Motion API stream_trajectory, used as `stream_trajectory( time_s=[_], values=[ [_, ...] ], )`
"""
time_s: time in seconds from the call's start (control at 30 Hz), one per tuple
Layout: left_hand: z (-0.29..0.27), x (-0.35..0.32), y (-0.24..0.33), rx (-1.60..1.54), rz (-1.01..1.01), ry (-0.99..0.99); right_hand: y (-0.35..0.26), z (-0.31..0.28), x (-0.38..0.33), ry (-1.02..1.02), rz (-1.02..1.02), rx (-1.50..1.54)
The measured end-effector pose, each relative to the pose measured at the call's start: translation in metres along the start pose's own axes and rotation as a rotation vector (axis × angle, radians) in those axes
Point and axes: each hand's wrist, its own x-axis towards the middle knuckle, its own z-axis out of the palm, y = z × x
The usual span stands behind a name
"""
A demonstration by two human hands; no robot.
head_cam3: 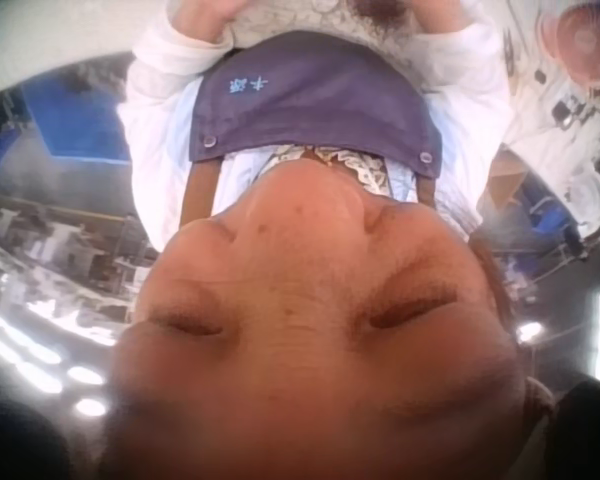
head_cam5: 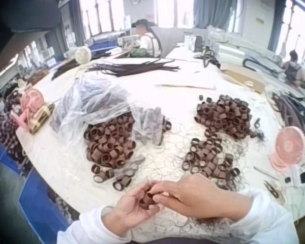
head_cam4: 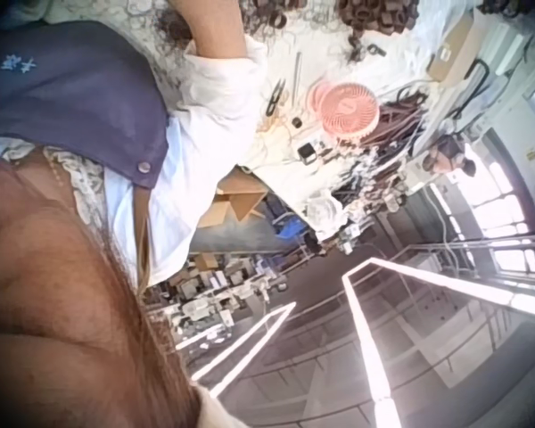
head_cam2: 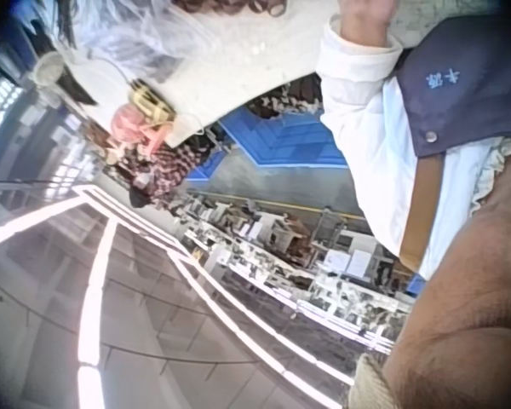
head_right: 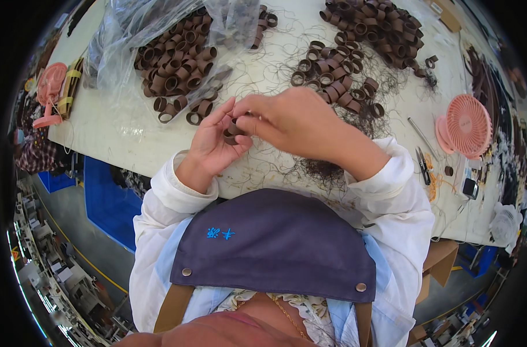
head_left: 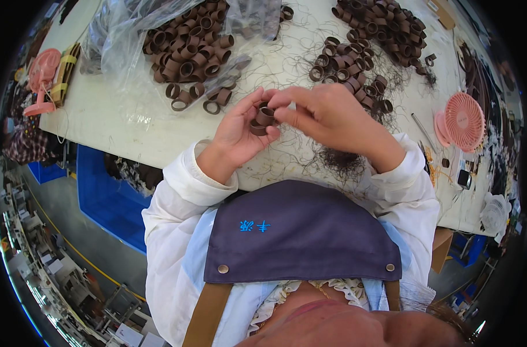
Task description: Sorting small brown rings and assembling them with hair mesh at a workshop station.
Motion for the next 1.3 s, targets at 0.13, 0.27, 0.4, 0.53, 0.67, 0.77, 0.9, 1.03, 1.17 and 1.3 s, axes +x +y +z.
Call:
stream_trajectory(
  time_s=[0.13,0.27,0.4,0.53,0.67,0.77,0.9,1.03,1.17,1.3],
  values=[
    [-0.022,-0.003,0.022,-0.139,-0.002,-0.309,0.026,-0.004,0.020,0.132,0.134,0.120],
    [-0.002,-0.019,0.033,0.084,0.164,-0.118,0.066,0.015,0.040,0.095,0.071,0.099],
    [-0.015,-0.028,0.046,0.457,0.383,0.067,0.091,0.035,0.077,0.082,-0.065,-0.201],
    [-0.029,-0.043,0.051,1.092,0.613,0.166,0.080,0.050,0.101,0.050,-0.081,-0.221],
    [-0.036,-0.051,0.049,1.741,0.884,0.448,0.060,0.053,0.113,-0.101,-0.031,-0.248],
    [-0.036,-0.055,0.050,1.941,0.926,0.588,0.046,0.049,0.115,-0.138,0.010,-0.352],
    [-0.029,-0.054,0.052,2.137,0.969,0.708,0.047,0.052,0.109,-0.138,-0.044,-0.345],
    [-0.037,-0.043,0.061,2.227,1.133,0.670,0.040,0.056,0.109,-0.146,-0.039,-0.366],
    [-0.036,-0.035,0.067,2.295,0.945,0.578,0.035,0.059,0.111,-0.155,-0.034,-0.358],
    [-0.036,-0.025,0.070,2.194,0.962,0.439,0.037,0.056,0.110,-0.193,0.013,-0.365]
  ],
)
